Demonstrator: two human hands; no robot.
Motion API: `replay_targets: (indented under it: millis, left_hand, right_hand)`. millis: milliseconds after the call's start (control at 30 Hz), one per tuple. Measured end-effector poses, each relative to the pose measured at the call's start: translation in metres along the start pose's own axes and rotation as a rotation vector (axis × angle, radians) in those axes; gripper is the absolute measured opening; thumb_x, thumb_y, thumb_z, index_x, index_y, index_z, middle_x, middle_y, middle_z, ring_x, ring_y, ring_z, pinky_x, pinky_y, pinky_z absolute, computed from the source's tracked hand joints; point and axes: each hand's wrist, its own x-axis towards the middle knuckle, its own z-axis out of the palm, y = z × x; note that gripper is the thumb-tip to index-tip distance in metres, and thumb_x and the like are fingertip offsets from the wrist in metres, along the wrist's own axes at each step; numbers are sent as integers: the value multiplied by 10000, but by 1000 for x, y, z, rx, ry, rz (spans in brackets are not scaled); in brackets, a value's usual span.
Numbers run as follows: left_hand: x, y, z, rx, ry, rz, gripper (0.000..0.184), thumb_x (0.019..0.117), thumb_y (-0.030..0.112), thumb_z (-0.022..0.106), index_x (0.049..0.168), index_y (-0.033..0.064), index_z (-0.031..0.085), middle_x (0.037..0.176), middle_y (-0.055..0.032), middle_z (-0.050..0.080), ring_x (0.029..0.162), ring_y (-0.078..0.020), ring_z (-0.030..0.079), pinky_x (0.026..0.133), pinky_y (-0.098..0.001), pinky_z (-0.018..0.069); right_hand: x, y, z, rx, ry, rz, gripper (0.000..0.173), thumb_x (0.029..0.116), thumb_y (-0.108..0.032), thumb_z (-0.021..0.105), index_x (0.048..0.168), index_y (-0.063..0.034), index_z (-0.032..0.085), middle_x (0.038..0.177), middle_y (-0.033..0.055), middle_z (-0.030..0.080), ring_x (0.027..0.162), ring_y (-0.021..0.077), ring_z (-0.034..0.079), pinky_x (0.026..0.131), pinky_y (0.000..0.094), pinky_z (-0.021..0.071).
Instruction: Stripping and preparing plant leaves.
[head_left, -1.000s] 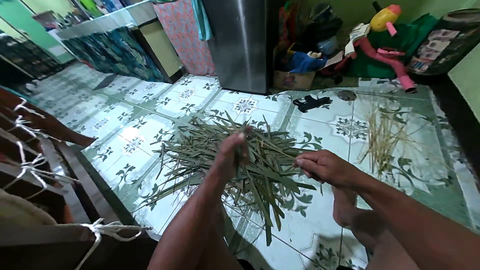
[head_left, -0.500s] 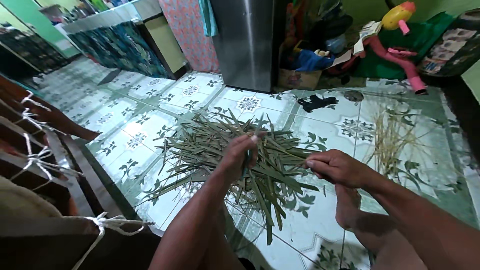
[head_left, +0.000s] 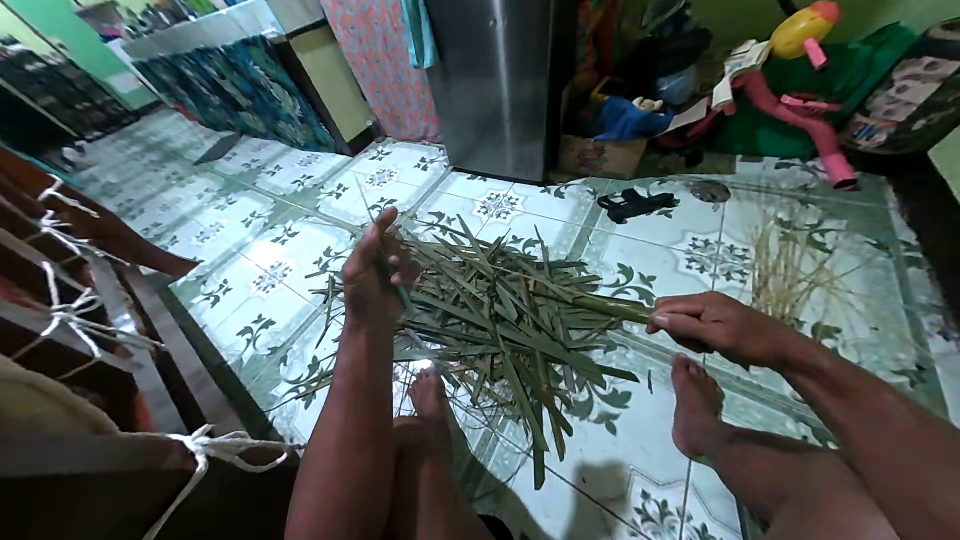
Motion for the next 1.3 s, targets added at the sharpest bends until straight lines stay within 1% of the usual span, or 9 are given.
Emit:
replay_targets:
  millis: [200,267,400,533,700,800,1000,1200,1300]
  left_hand:
    - [2,5,-28,-37,196,99,444,1099,388,221,1221,240,621,574,125,477,429,-9,429,449,-179,433]
    - [-4,-17,-19,45,88,-8,371,1080,396,314,1286,265,592,598,120,501,443,3,455,447,-167,437]
    - [-24,-77,47,433,-250,-404,464,1055,213,500,1509,127,453,741,-4,595,548,-74,551,516,-238,507]
    - [-47,-106,99,515,-576,-565,454,1068,185,497,1511,98,450,757,-18,590,542,-80,521,497,-236,467]
    - [-31,-83,83,275,-328,-501,363,1016,220,495,1307,44,622,653,47,568,497,-34,517,480,-191,471]
    - [-19,-77,61,178,-229,-396,421,1030,327,497,1359,87,602,613,44,537,462,-41,504,461,-196,469]
    - [-54,-98,106,333,-429,-592,356,1046,154,451,1349,22,584,667,39,569,503,-42,515,474,-194,464]
    - [-23,-67,67,98,-173,-343,440,1015,369,530,1382,130,566,582,81,509,444,-16,484,451,-180,461]
    - [-31,-77,70,127,-204,-392,457,1015,346,539,1414,124,542,596,53,535,453,-42,509,458,-202,475]
  right_hand:
    - [-5,6,-15,278,109,193,210,1011,-196,492,1118,-97,644,685,-63,572,488,34,518,456,186,462]
    - [4,-4,-5,334,129,202,197,1042,-160,467,1123,-70,622,737,-31,627,525,68,579,491,218,521]
    - [26,-38,27,374,20,195,216,1073,-140,441,1162,-24,599,824,13,675,621,112,656,598,282,596]
    - [34,-66,53,410,-50,160,197,1052,-150,466,1134,-60,622,801,-2,666,573,83,619,526,239,550]
    - [27,-64,50,254,-31,28,227,1061,-174,481,1118,-43,657,771,-42,632,589,20,558,550,194,490]
    - [22,-59,41,195,-11,-6,232,1060,-175,485,1106,-51,675,761,-43,632,579,7,547,541,184,480]
    - [23,-62,54,113,151,-28,235,1001,-169,532,1060,-41,720,951,20,670,694,16,579,638,201,508]
    - [14,-51,40,100,245,-52,171,994,-178,604,1022,-52,717,896,-2,653,713,7,566,661,188,493]
    - [18,-55,45,134,247,-53,164,992,-176,612,1021,-60,723,894,-9,656,714,7,570,662,187,496]
